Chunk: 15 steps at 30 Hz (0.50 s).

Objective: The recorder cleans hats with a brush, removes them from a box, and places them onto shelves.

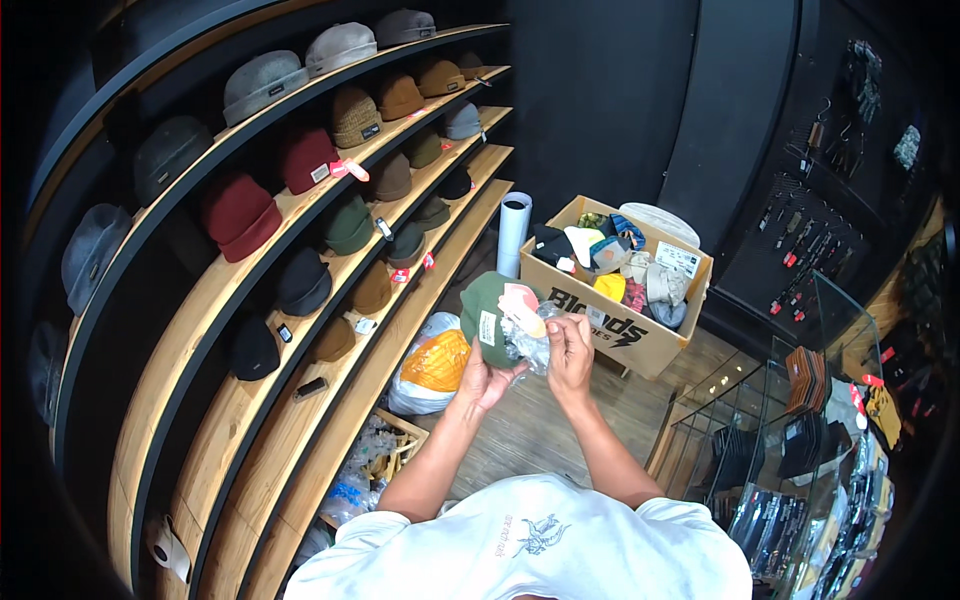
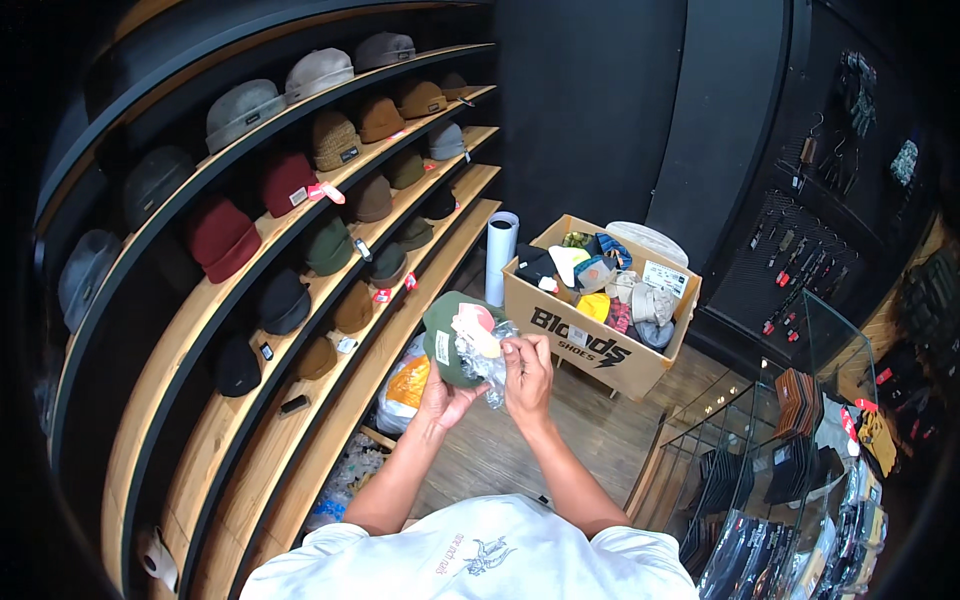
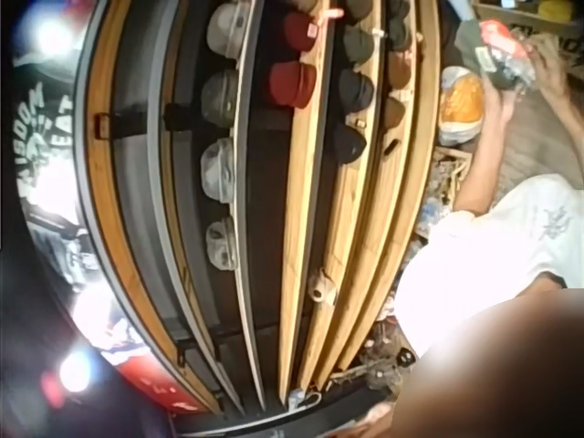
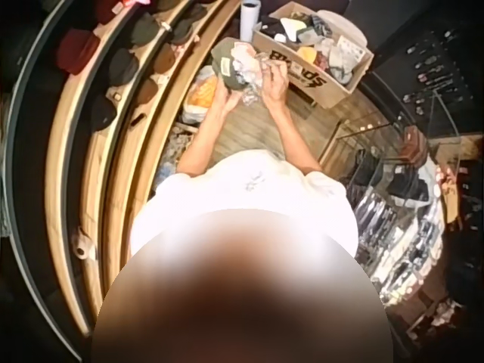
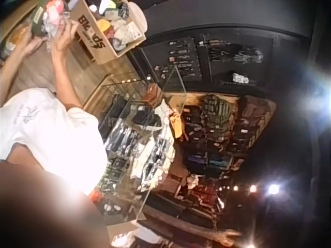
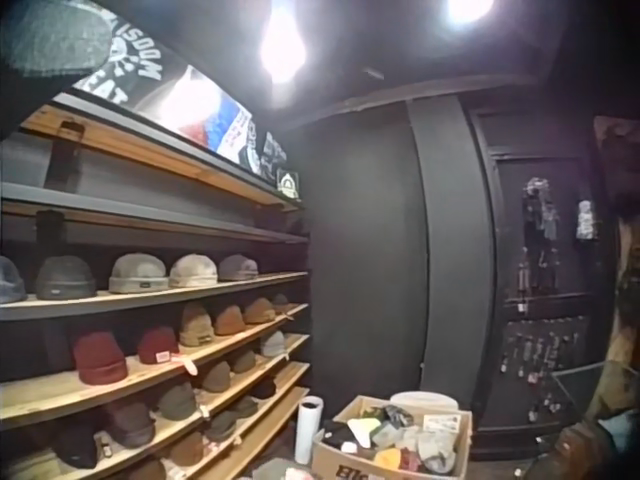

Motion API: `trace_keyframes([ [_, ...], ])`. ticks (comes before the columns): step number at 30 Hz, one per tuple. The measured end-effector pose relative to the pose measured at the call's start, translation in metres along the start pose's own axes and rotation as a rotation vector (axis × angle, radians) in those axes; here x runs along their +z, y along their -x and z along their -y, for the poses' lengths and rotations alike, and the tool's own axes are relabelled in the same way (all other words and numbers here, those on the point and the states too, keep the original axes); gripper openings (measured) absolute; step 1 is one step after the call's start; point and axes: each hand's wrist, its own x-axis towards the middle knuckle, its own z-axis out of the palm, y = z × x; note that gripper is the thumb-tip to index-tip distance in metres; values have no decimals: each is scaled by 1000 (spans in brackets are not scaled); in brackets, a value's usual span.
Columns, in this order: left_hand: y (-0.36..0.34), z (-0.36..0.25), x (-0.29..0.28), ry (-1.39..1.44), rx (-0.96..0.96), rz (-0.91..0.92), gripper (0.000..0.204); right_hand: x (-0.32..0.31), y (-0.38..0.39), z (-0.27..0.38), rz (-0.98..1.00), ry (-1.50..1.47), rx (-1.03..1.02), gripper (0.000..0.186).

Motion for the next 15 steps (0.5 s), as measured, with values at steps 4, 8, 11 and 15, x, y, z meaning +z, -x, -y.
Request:
trace_keyframes([
  [4, 1, -4, -9, 33, -5, -7, 66, 2, 7, -11, 103, 21, -13, 16],
  [8, 2, -3, -20, -8, 74, 34, 74, -9, 7, -18, 266, -522, 442, 48],
  [11, -3, -8, -22, -83, 173, 34, 67, -15, 8, -12, 365, -674, 538, 43],
  [15, 0, -13, -5, -388, 218, -4, 58, -25, 2, -17, 434, -1004, 833, 74],
])
